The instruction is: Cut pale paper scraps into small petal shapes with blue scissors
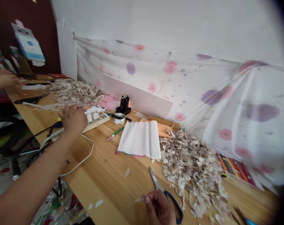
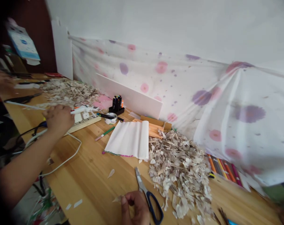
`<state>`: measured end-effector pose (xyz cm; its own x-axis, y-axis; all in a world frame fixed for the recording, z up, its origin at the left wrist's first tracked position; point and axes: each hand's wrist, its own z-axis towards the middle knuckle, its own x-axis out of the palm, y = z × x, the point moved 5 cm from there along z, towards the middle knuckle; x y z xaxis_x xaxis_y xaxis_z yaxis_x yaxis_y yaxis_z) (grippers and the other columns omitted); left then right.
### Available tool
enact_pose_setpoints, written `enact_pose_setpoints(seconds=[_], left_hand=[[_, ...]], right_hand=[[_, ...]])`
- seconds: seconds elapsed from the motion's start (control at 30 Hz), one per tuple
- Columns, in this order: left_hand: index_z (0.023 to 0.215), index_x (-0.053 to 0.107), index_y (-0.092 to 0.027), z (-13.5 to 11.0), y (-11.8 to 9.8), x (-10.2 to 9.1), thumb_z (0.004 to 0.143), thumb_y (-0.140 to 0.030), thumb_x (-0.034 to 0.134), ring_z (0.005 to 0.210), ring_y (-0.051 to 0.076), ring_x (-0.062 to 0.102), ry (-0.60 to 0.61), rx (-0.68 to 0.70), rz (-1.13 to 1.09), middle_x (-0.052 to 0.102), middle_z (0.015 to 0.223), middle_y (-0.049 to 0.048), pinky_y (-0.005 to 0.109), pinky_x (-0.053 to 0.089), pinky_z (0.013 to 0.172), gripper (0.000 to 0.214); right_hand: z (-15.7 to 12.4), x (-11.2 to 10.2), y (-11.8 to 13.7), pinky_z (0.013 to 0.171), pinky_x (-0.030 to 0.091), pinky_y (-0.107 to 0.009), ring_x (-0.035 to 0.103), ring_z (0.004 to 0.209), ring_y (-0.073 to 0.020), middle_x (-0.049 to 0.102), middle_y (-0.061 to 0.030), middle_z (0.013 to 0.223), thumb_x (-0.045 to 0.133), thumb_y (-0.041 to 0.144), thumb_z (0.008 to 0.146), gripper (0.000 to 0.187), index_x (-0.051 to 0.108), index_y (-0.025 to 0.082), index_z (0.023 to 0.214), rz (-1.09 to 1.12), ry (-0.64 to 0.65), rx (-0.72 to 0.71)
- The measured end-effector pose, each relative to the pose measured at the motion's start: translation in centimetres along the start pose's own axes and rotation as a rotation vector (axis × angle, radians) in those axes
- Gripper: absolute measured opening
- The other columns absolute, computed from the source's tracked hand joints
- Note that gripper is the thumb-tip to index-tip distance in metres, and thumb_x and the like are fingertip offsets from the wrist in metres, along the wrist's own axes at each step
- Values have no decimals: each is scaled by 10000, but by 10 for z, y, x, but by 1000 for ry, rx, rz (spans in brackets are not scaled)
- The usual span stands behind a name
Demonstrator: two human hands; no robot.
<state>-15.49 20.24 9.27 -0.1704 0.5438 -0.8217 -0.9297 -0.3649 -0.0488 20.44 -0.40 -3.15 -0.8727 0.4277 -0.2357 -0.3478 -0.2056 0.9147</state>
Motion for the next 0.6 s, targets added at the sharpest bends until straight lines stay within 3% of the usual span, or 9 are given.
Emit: enact_pose_setpoints(seconds=[0.27, 0.4, 0.43, 0.5, 0.53, 0.6], left_hand=[[1039, 587, -56, 1, -1, 3, 846, -248, 472, 1125, 324, 424, -26, -26, -66, 574, 1160, 184, 453, 261, 905, 296], [1161, 537, -64, -9, -10, -26, 894, -301, 411, 1214, 350, 366, -96, -28, -141, 493, 1285, 189, 490, 252, 954, 379], [1171, 534, -61, -19, -16, -36, 898, -320, 414, 1234, 354, 354, -125, 0, -261, 488, 1296, 178, 487, 251, 980, 395], [1161, 548, -63, -52, -38, -50, 893, -372, 435, 1197, 329, 422, -31, 157, -556, 546, 1234, 141, 452, 274, 1010, 424], [1109, 584, -86, -74, -51, -52, 877, -383, 466, 1118, 303, 496, 85, 205, -727, 601, 1149, 114, 410, 336, 975, 395], [993, 640, -164, -129, -79, -47, 834, -446, 524, 923, 260, 604, 459, 252, -1087, 674, 984, 67, 341, 448, 824, 344]], right_hand=[[-2, 2, -5, 579, 417, -213, 517, 594, -138, 564, 8, 624, 640, 414, 782, 248, 633, 186, 687, 293, 43, 218], [0, 1, -5, 610, 445, -226, 546, 633, -150, 586, -9, 662, 637, 382, 809, 224, 646, 172, 731, 327, 182, 249], [0, 2, -5, 612, 443, -232, 543, 639, -154, 589, -14, 666, 632, 373, 814, 219, 646, 171, 732, 311, 202, 247], [0, 1, -5, 616, 431, -240, 530, 646, -159, 583, -15, 669, 623, 357, 820, 207, 642, 173, 726, 275, 204, 245], [0, 2, -4, 618, 424, -243, 523, 648, -160, 576, -13, 668, 621, 351, 818, 201, 638, 175, 721, 260, 203, 248], [-1, 3, -3, 621, 412, -246, 510, 649, -159, 564, -7, 667, 617, 339, 814, 187, 628, 179, 718, 236, 189, 259]])
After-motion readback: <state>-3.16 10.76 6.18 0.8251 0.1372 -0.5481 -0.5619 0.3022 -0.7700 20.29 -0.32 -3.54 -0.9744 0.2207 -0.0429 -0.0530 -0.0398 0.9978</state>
